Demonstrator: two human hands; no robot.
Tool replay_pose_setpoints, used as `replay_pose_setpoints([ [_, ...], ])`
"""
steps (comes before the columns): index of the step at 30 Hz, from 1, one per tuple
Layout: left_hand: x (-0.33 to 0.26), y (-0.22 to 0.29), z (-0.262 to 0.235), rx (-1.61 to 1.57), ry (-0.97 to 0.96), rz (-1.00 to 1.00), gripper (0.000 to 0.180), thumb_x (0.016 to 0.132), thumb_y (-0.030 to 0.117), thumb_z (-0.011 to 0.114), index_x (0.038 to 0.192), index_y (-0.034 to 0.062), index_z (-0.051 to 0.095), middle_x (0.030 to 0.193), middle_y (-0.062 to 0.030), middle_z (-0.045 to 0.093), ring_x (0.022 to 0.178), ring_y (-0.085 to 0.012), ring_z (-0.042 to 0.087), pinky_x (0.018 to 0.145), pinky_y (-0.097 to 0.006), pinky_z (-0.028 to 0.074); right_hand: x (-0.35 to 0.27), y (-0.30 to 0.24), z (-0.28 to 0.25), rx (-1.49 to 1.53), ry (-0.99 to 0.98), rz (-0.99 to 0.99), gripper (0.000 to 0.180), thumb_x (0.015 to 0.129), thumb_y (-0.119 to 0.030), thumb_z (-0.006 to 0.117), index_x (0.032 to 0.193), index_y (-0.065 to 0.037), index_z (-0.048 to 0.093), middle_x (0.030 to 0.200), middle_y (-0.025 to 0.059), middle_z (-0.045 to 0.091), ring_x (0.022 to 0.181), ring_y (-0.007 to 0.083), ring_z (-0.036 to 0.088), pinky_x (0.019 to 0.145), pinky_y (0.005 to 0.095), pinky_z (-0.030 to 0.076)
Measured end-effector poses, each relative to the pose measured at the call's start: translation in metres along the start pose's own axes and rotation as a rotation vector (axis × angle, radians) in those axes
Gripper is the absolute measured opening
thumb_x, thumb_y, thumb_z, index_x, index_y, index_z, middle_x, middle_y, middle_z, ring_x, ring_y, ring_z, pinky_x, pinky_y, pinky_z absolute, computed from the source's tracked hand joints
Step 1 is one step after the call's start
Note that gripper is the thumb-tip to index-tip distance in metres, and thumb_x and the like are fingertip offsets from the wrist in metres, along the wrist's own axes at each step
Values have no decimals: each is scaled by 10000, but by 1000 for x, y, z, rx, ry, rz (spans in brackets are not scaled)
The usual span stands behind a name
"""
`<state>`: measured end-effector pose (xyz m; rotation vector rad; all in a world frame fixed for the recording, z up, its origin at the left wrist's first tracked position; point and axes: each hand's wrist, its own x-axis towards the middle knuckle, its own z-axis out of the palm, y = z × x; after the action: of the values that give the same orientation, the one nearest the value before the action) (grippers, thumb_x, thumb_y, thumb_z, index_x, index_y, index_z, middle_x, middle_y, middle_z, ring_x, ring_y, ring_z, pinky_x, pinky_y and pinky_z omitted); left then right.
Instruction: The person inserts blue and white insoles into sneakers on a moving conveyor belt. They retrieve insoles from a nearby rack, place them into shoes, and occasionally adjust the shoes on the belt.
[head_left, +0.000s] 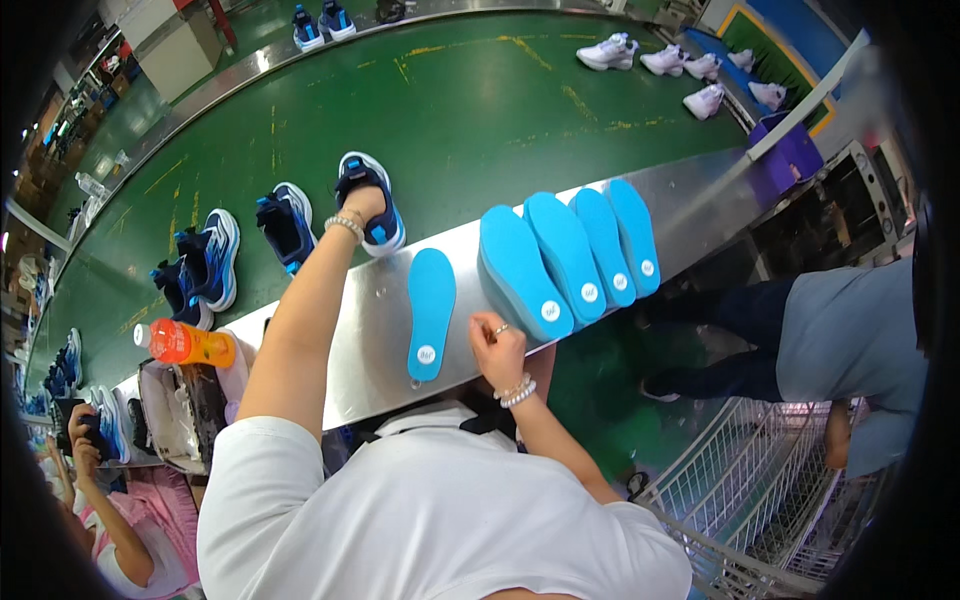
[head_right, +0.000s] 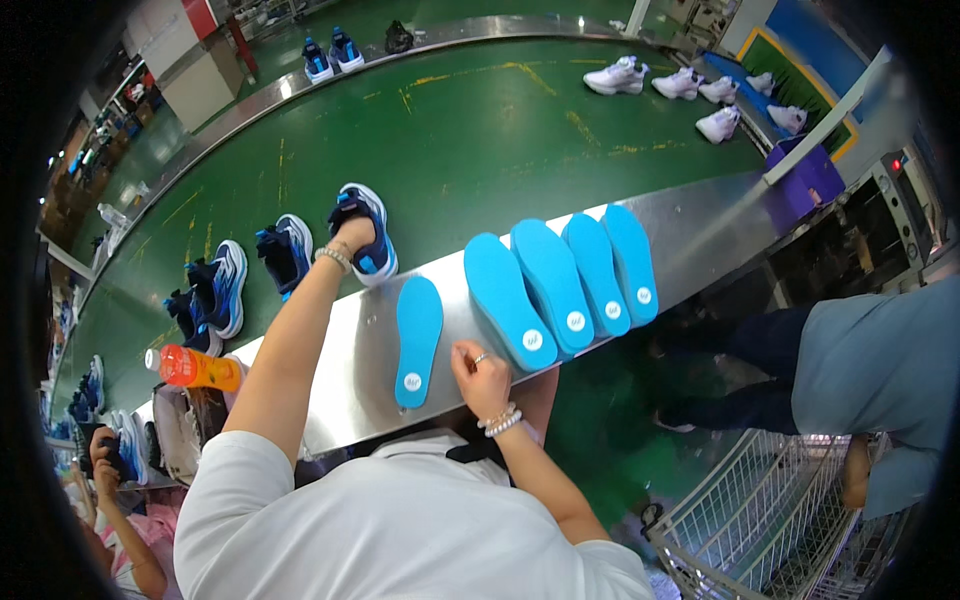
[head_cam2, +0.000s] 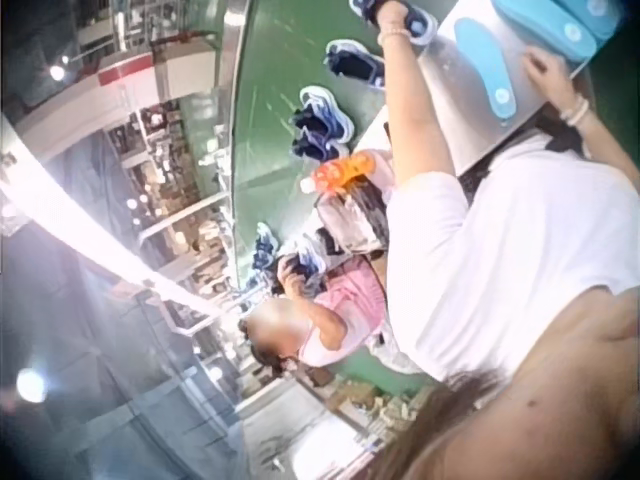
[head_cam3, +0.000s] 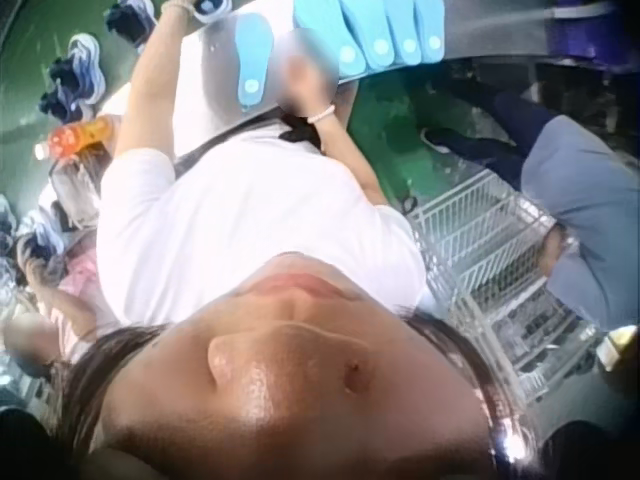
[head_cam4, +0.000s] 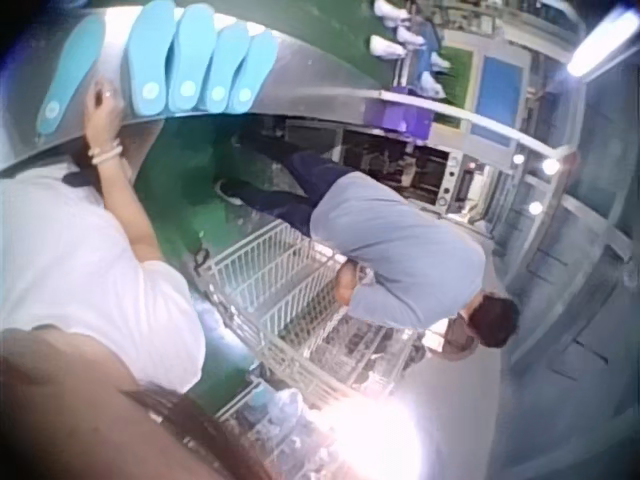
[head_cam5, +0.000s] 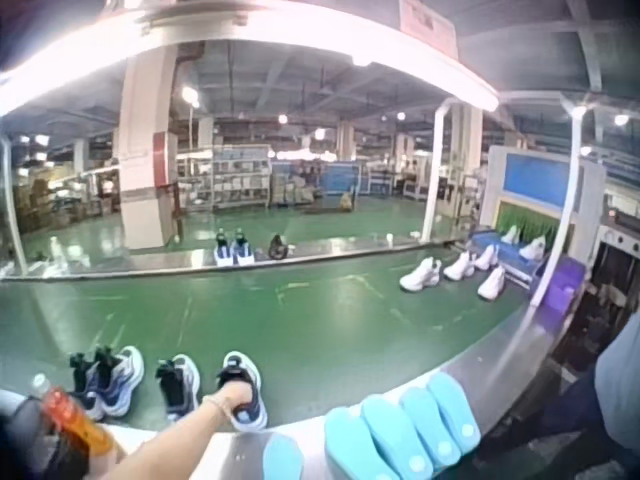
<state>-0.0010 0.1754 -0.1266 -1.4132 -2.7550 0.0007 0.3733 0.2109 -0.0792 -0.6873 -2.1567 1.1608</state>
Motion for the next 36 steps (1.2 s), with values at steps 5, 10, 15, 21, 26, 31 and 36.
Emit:
replay_pose_setpoints([
  [5, -4, -24, -27, -5, -227, 540, 84, 602, 93, 547, 573, 54, 615, 625, -128, 596, 542, -278, 539, 523, -386, 430, 0, 0, 1, -44, 24, -26, 78, 776, -153, 609, 804, -81, 621, 545, 80, 557, 479, 232, 558, 447, 321, 417],
  [10, -15, -14, -42, -277, -442, 570, 127, 651, 55, 470, 641, -14, 575, 645, -169, 571, 603, -267, 551, 593, -325, 448, 3, -6, -1, -134, 44, -47, 67, 771, -152, 608, 793, -89, 617, 569, 73, 571, 490, 227, 564, 452, 319, 422],
  [15, 4, -29, -38, -194, -391, 826, 164, 723, 64, 460, 636, 10, 588, 695, -160, 592, 632, -246, 570, 580, -304, 460, 2, -5, 0, -160, 47, -77, 74, 773, -160, 606, 793, -89, 617, 578, 76, 575, 491, 229, 562, 450, 323, 418],
  [21, -33, -162, 25, 514, -380, 920, 156, 660, 120, 503, 638, 39, 635, 684, -156, 618, 591, -284, 587, 524, -385, 458, 0, -24, 14, -63, -49, -94, 87, 790, -156, 582, 816, -80, 616, 611, 120, 578, 545, 279, 571, 494, 347, 431],
  [26, -115, 44, -137, -595, 519, 102, 148, 778, 67, 456, 781, 12, 593, 744, -164, 599, 690, -346, 572, 634, -394, 459, -5, -23, 7, -388, 16, -166, 187, 743, -156, 573, 908, -66, 569, 933, 89, 576, 827, 278, 537, 712, 382, 434],
  [31, -191, 96, -54, -869, 115, -34, 516, 725, 44, 578, 1212, 10, 411, 1137, -202, 455, 879, -285, 523, 756, -356, 440, -15, -43, 34, -431, -168, -252, 255, 791, -206, 539, 1013, -82, 560, 1186, 102, 485, 1130, 287, 400, 967, 435, 276],
  [36, -206, 111, -65, -1646, 158, -290, 552, 789, 24, 552, 1287, 25, 316, 1225, -142, 403, 1013, -190, 500, 804, -297, 446, -16, -32, 32, -358, -215, -253, 279, 840, -235, 483, 1064, -85, 555, 1229, 94, 468, 1185, 271, 372, 1018, 431, 222],
])
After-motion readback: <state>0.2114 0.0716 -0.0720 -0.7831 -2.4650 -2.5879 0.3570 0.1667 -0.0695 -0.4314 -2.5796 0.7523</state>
